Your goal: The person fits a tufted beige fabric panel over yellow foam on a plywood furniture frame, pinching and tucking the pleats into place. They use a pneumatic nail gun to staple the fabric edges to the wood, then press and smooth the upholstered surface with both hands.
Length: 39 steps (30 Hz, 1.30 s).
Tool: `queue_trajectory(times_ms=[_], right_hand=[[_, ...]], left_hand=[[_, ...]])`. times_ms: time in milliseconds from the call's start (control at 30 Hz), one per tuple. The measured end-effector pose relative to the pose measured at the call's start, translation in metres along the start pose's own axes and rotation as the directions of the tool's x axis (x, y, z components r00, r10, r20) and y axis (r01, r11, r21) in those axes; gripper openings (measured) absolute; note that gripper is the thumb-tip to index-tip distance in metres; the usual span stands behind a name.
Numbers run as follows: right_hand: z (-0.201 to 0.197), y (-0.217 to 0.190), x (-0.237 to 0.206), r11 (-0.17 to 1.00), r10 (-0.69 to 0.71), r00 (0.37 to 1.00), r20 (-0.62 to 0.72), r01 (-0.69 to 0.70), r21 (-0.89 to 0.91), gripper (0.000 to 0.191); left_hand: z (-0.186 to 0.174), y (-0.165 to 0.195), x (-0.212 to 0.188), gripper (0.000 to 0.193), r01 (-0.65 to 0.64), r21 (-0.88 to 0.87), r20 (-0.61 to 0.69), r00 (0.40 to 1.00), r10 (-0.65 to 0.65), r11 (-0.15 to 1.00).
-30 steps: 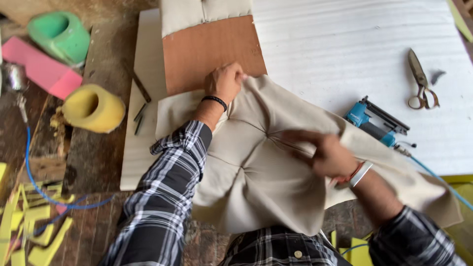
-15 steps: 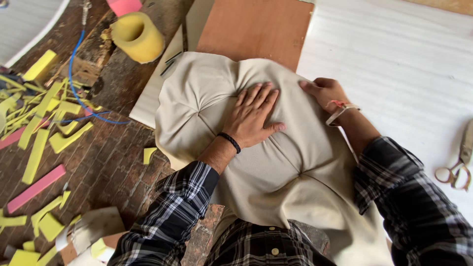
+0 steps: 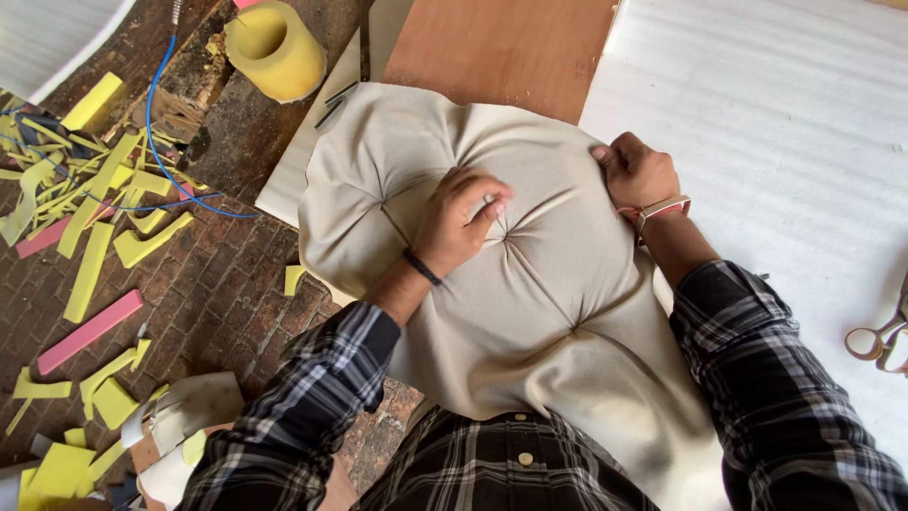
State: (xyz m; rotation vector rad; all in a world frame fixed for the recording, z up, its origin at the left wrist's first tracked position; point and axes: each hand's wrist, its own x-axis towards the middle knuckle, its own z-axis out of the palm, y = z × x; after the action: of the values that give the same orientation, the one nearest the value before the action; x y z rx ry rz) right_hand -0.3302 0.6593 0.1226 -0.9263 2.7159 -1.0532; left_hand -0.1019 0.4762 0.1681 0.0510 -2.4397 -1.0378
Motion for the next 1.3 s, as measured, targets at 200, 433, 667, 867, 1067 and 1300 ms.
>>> queue_trajectory(times_ms=[200,433,667,867,1067,1300], right_hand=[[0.004,0.005,-0.008,0.996,0.008,1.000,0.006,-0.007,-0.093,0.044],[0.009,0.002,-0.019,0.978,-0.066,0.997,-0.039,0.056,-0.202,0.044],[0.015,0.018,-0.024,0.949,-0.131,0.983,-0.131,0.086,-0.305,0.045],[0.018,0.028,-0.027,0.953,-0.155,0.976,-0.152,0.108,-0.282,0.044],[0.014,0.024,-0.027,0.957,-0.154,0.976,-0.157,0.107,-0.271,0.046],[-0.013,0.008,-0.039,0.969,0.074,0.994,0.082,-0.052,-0.244,0.045]], left_hand=[[-0.002,0.005,0.006,0.007,-0.240,-0.050,0.366,0.899,0.241,0.970],[0.007,0.004,0.014,0.006,-0.521,-0.121,0.453,0.728,0.514,0.845],[0.021,0.024,-0.002,0.004,-0.327,0.035,0.365,0.884,0.293,0.944],[0.028,0.054,-0.019,0.010,-0.475,-0.098,0.396,0.788,0.472,0.874],[0.056,0.073,-0.028,0.005,-0.475,0.162,0.418,0.827,0.376,0.865],[0.055,0.066,-0.025,0.037,-0.262,0.128,0.254,0.941,0.224,0.957]])
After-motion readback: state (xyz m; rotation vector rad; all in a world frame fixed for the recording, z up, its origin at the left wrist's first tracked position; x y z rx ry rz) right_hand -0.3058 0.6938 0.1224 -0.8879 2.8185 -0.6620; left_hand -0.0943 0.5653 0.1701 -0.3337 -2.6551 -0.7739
